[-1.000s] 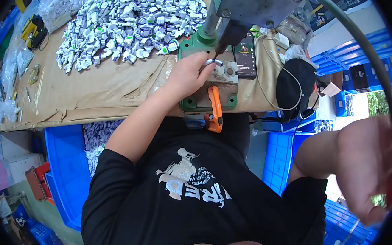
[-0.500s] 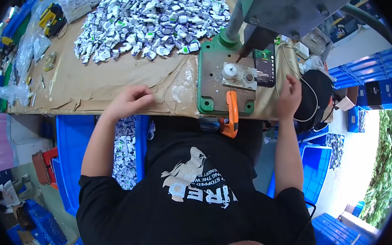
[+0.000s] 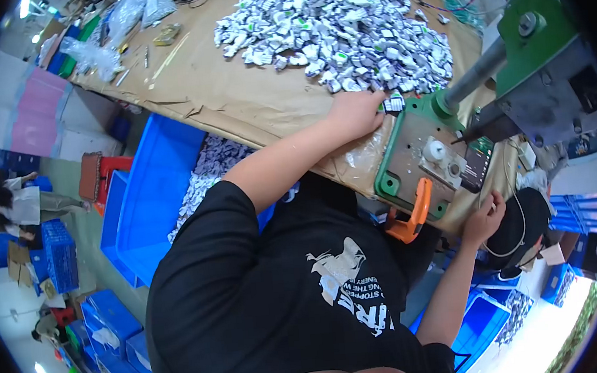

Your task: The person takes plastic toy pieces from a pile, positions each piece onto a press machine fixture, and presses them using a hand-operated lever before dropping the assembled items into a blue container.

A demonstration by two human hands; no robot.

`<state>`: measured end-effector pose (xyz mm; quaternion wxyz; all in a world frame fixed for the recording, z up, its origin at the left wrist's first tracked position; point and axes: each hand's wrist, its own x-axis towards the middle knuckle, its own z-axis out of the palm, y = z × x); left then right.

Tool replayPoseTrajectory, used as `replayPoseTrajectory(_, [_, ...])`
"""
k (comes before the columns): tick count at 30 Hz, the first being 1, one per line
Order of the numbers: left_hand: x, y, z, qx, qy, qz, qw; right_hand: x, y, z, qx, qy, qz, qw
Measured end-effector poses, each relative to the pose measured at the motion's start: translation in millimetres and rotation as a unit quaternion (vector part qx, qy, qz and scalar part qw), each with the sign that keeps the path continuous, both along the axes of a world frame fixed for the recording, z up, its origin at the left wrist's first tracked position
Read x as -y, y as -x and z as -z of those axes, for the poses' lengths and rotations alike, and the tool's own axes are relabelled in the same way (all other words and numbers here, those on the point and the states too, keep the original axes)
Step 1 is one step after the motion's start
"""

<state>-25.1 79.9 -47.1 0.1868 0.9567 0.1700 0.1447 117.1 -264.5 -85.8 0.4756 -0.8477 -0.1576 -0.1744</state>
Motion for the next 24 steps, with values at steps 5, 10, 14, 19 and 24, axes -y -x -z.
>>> replayPoseTrajectory(5, [3,18,1,0.097,-0.014,-0.012,0.995,2,-3,5,-0.009,-0.010,-0.002,1.000])
replayPoseTrajectory(10, [34,-2,-3,0.149,0.317,0.000,0.937,-2,1,1,-0.001,0.002,0.005,1.000])
replayPoseTrajectory(14, [65,-17,-25,0.137,0.323,0.094,0.932,-3,7,-7,0.010,0.038,0.017,0.999])
replayPoseTrajectory(19, [78,-35,-30,0.093,0.367,0.106,0.920,1,-10,-31,-0.006,-0.002,-0.001,1.000])
replayPoseTrajectory(24, [76,-31,-35,0.054,0.397,0.137,0.906,3,-27,-147,0.118,-0.135,0.011,0.984])
